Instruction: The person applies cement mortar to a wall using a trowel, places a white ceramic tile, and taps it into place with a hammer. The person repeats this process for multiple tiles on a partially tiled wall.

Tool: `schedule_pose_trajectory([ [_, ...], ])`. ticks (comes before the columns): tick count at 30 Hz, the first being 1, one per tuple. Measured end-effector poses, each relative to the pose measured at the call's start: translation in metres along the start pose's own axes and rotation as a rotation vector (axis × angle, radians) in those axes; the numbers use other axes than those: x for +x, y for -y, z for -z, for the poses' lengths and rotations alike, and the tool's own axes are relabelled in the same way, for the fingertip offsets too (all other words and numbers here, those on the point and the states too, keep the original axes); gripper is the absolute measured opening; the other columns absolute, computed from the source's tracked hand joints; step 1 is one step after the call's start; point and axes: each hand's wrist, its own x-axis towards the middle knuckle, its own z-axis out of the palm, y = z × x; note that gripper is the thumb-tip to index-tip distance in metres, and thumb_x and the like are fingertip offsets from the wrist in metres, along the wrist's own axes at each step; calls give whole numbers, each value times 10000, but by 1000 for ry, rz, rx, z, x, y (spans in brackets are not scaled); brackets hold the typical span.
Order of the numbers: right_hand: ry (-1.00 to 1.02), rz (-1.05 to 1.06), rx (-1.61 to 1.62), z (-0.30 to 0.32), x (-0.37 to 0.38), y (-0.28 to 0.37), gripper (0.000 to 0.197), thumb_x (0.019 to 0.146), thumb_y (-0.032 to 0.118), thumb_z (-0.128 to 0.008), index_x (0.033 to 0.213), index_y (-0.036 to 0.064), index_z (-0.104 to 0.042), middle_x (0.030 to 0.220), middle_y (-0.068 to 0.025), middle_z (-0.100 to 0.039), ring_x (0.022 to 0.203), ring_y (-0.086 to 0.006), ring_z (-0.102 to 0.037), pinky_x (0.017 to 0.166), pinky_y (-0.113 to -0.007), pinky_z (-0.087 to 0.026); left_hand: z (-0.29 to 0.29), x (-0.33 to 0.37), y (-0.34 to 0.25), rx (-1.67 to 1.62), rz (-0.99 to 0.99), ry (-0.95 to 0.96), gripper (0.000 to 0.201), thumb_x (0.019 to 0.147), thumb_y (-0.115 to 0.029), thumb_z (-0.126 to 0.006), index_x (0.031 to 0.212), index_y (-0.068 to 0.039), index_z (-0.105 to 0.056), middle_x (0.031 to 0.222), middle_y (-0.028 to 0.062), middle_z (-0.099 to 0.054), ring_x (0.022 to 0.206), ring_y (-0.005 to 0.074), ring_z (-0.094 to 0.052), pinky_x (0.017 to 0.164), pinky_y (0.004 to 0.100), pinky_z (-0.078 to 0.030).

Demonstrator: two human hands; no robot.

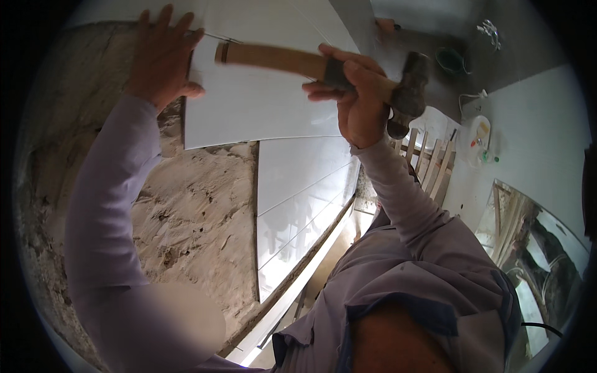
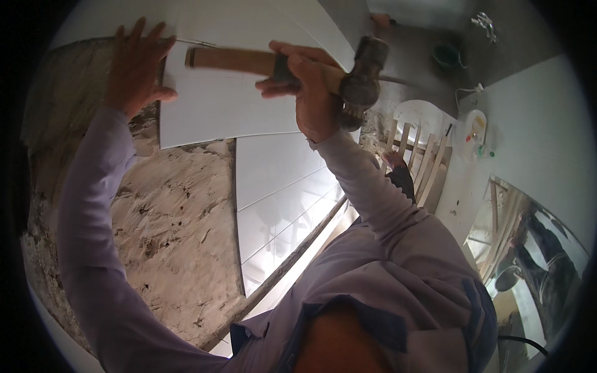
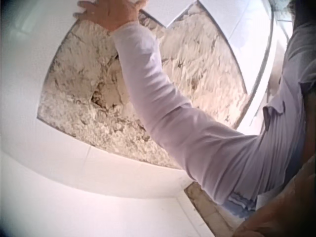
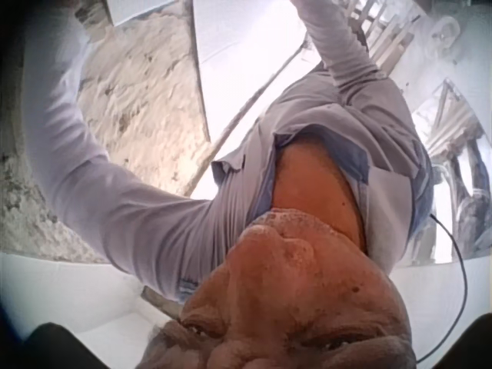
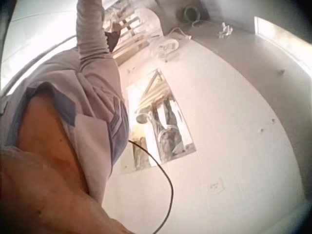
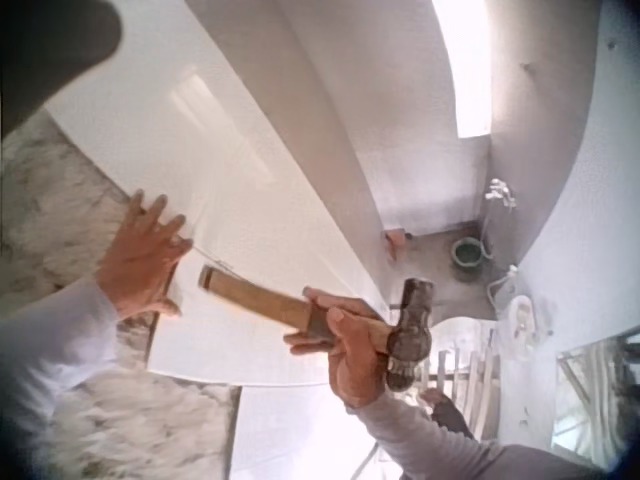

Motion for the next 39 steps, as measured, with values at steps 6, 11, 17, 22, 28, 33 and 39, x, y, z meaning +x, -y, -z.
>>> schedule_pose_trajectory([
  [6,-149,14,-18,31,-17,5,312,916,173,-470,1138,-40,-524,1175,-239,-582,733,-361,-690,614,-397,-619,-23,9,-2,191,-286,-84,1125,454,-533,-864,1334,8,-419,1413,139,-399,1346,327,-322,1177,456,-145],
  [11,-287,-12,-72,51,-26,-15,322,910,190,-502,1133,-41,-525,1145,-221,-602,719,-348,-692,589,-365,-617,-6,1,-53,71,-177,173,1271,460,-561,-857,1415,27,-261,1448,236,-312,1393,316,-247,1180,480,-86],
  [17,-329,-127,-69,57,-56,-24,338,895,208,-519,1126,-39,-530,1125,-203,-614,708,-339,-691,587,-380,-611,-70,-3,-102,1,-172,36,1249,528,-615,-797,1476,-90,-176,1509,114,-265,1426,275,-161,1146,568,-74],
  [22,-403,-29,-104,87,-63,-20,307,911,195,-477,1114,-30,-525,1110,-195,-623,711,-347,-688,586,-370,-613,-83,-1,-145,84,-44,127,1215,566,-636,-764,1500,-253,-87,1546,62,-185,1442,249,-103,1119,608,-98],
  [28,-329,-18,-55,93,-62,-10,266,922,173,-455,1098,-19,-506,1119,-194,-621,720,-358,-688,609,-367,-620,-84,6,-151,133,-45,179,1206,578,-624,-761,1502,-247,-85,1556,14,-161,1445,228,-85,1129,592,-90],
  [33,-330,-181,-21,75,-80,-27,279,913,165,-479,1124,-16,-508,1128,-191,-618,713,-340,-690,583,-380,-608,-73,12,-99,250,-84,110,894,756,-594,-630,1467,-205,-254,1537,-9,-227,1429,192,-158,1144,551,-87],
  [39,-329,-164,-22,53,-95,-35,321,905,171,-481,1138,-48,-510,1161,-207,-598,746,-349,-690,620,-375,-612,-74,23,-58,270,-168,-141,653,900,-478,-508,1435,-154,-322,1494,-4,-322,1396,176,-243,1148,489,-159],
])
